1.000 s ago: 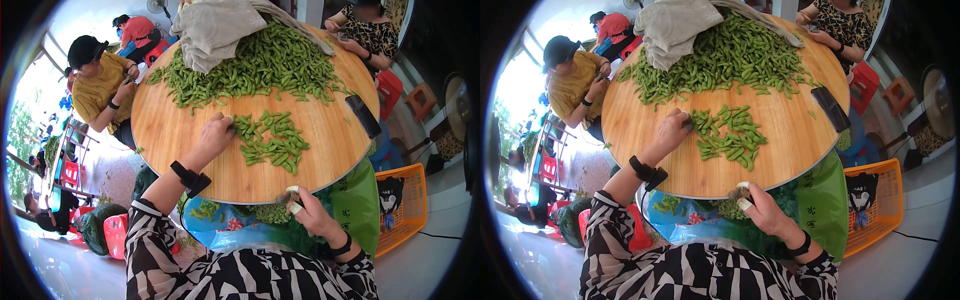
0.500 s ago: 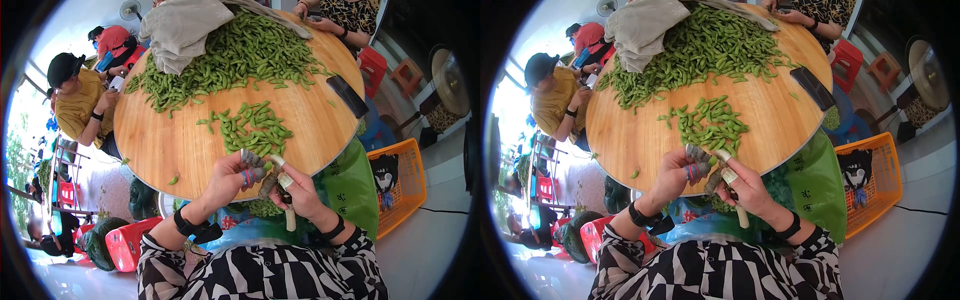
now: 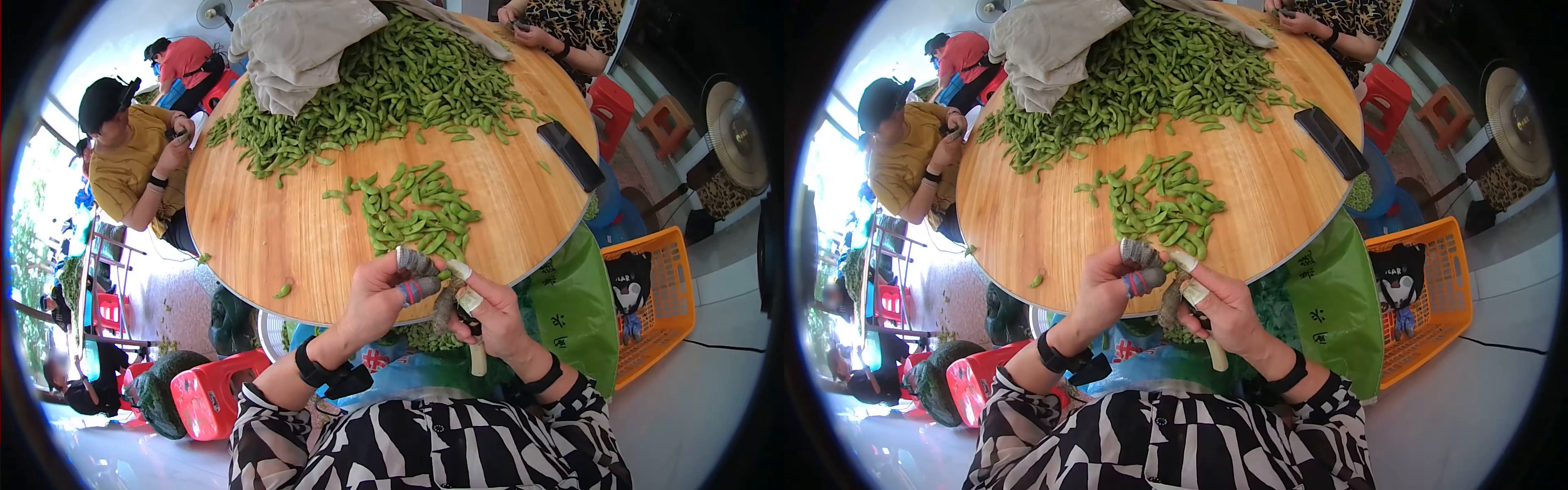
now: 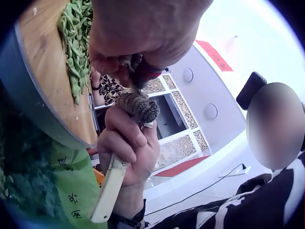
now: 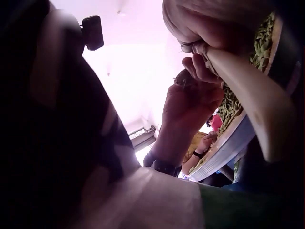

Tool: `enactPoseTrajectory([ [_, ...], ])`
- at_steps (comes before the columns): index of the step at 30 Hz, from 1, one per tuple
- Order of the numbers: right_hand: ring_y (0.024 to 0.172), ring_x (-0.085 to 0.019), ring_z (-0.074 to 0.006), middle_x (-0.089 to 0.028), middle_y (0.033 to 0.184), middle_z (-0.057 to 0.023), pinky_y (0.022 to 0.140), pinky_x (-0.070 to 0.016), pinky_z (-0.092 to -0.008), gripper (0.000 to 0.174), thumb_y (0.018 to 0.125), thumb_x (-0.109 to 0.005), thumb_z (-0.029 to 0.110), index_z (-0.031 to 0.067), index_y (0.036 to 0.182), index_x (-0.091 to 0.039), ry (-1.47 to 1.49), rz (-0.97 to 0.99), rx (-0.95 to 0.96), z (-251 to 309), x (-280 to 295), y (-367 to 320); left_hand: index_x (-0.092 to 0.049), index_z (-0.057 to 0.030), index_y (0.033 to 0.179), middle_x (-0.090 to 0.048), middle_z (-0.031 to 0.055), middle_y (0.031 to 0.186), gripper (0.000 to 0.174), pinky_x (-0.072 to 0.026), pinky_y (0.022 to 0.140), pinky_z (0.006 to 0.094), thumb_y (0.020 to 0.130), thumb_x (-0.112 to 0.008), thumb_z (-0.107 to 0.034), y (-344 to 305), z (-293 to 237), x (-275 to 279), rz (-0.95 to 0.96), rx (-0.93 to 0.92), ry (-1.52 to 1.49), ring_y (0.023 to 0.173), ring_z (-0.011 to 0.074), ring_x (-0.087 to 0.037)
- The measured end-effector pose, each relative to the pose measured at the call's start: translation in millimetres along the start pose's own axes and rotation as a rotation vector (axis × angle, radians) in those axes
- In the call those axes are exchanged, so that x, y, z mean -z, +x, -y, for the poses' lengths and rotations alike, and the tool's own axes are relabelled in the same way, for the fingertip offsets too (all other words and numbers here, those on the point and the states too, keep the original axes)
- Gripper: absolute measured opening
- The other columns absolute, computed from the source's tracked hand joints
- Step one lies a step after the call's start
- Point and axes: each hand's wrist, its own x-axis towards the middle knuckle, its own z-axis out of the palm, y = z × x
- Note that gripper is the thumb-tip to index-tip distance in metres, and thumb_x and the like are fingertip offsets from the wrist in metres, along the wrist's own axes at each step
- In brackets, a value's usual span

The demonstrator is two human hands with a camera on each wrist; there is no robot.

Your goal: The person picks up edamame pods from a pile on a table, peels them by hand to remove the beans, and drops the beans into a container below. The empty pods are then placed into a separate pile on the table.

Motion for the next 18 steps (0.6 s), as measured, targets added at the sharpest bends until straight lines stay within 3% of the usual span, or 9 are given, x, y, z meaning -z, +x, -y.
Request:
enactPoseTrajectory([
  [3, 0.052, -0.042, -0.0065, -0.050, 0.069, -0.0024, 0.045, -0.0350, -0.0194, 0.043, 0.099, -0.041, 0.016, 0.0044, 0.140, -0.038, 0.044, -0.025, 0.002, 2.0, 0.3, 0.1, -0.063, 0.0022, 0.105, -0.065, 0.0028, 0.093, 0.020, -0.0484, 0.077, 0.0237, 0.084, -0.063, 0.003, 3.1, 5.8, 6.9, 0.007, 0.029, 0.008, 0.086, 0.0080, -0.058],
  [6, 0.051, -0.042, -0.0067, -0.050, 0.068, -0.0024, 0.044, -0.0349, -0.0193, 0.041, 0.098, -0.044, 0.015, 0.0048, 0.138, -0.042, 0.082, 0.009, -0.052, 5.3, 2.4, 0.5, -0.063, 0.0012, 0.104, -0.064, 0.0020, 0.088, 0.020, -0.0481, 0.069, 0.0245, 0.085, -0.063, 0.000, 8.9, 10.1, 16.1, 0.165, 0.174, -0.294, 0.080, 0.0089, -0.058],
  [8, 0.050, -0.043, -0.0072, -0.049, 0.065, -0.0022, 0.043, -0.0347, -0.0190, 0.040, 0.098, -0.045, 0.015, 0.0053, 0.136, -0.043, 0.199, -0.006, -0.136, 9.9, -1.4, 0.7, -0.063, 0.0020, 0.104, -0.063, 0.0021, 0.083, 0.019, -0.0457, 0.059, 0.0252, 0.085, -0.062, -0.002, 11.2, 13.7, 19.8, 0.348, 0.379, -0.709, 0.073, 0.0100, -0.057],
  [9, 0.050, -0.043, -0.0072, -0.049, 0.065, -0.0022, 0.043, -0.0347, -0.0190, 0.040, 0.098, -0.045, 0.015, 0.0053, 0.136, -0.043, 0.198, -0.006, -0.136, 10.1, 0.1, 1.0, -0.063, 0.0020, 0.104, -0.063, 0.0021, 0.083, 0.019, -0.0457, 0.059, 0.0252, 0.085, -0.062, -0.002, 10.5, 12.0, 16.4, 0.350, 0.380, -0.709, 0.073, 0.0100, -0.057],
  [11, 0.050, -0.044, -0.0082, -0.053, 0.070, -0.0044, 0.042, -0.0346, -0.0189, 0.038, 0.098, -0.045, 0.015, 0.0053, 0.135, -0.045, 0.344, 0.022, -0.193, 9.4, 5.0, 0.9, -0.062, 0.0016, 0.103, -0.061, 0.0068, 0.077, 0.022, -0.0443, 0.053, 0.0287, 0.081, -0.064, 0.000, 7.1, 4.1, 4.9, 0.051, 0.123, 0.059, 0.067, 0.0167, -0.058],
  [12, 0.050, -0.044, -0.0082, -0.053, 0.070, -0.0044, 0.042, -0.0346, -0.0189, 0.038, 0.098, -0.045, 0.015, 0.0053, 0.135, -0.045, 0.345, 0.021, -0.194, 7.8, 5.7, 0.4, -0.062, 0.0016, 0.103, -0.061, 0.0068, 0.077, 0.022, -0.0443, 0.053, 0.0287, 0.081, -0.064, 0.000, 5.3, 0.1, 3.9, 0.051, 0.125, 0.058, 0.067, 0.0167, -0.058],
  [14, 0.051, -0.046, -0.0096, -0.058, 0.083, -0.0071, 0.039, -0.0333, -0.0190, 0.038, 0.097, -0.046, 0.015, 0.0051, 0.135, -0.045, 0.382, 0.042, -0.221, 5.0, 6.2, -0.8, -0.062, 0.0010, 0.100, -0.058, 0.0110, 0.074, 0.025, -0.0452, 0.054, 0.0317, 0.076, -0.066, 0.001, 3.3, -5.6, 4.1, 0.139, -0.579, 0.828, 0.067, 0.0237, -0.058],
  [15, 0.051, -0.046, -0.0096, -0.058, 0.083, -0.0071, 0.039, -0.0333, -0.0190, 0.038, 0.097, -0.046, 0.015, 0.0051, 0.135, -0.045, 0.383, 0.043, -0.225, 4.2, 5.2, -1.3, -0.062, 0.0010, 0.100, -0.058, 0.0110, 0.074, 0.025, -0.0452, 0.054, 0.0317, 0.076, -0.066, 0.001, 1.6, -5.2, 4.6, 0.136, -0.576, 0.827, 0.067, 0.0237, -0.058],
  [18, 0.051, -0.047, -0.0108, -0.058, 0.094, -0.0079, 0.037, -0.0321, -0.0191, 0.039, 0.097, -0.048, 0.015, 0.0052, 0.135, -0.044, 0.497, 0.013, -0.260, 2.9, 3.7, 1.9, -0.065, -0.0024, 0.103, -0.058, 0.0084, 0.075, 0.031, -0.0458, 0.053, 0.0306, 0.072, -0.070, 0.003, 0.7, -8.2, 7.8, 0.108, -0.856, 1.178, 0.060, 0.0201, -0.057],
])
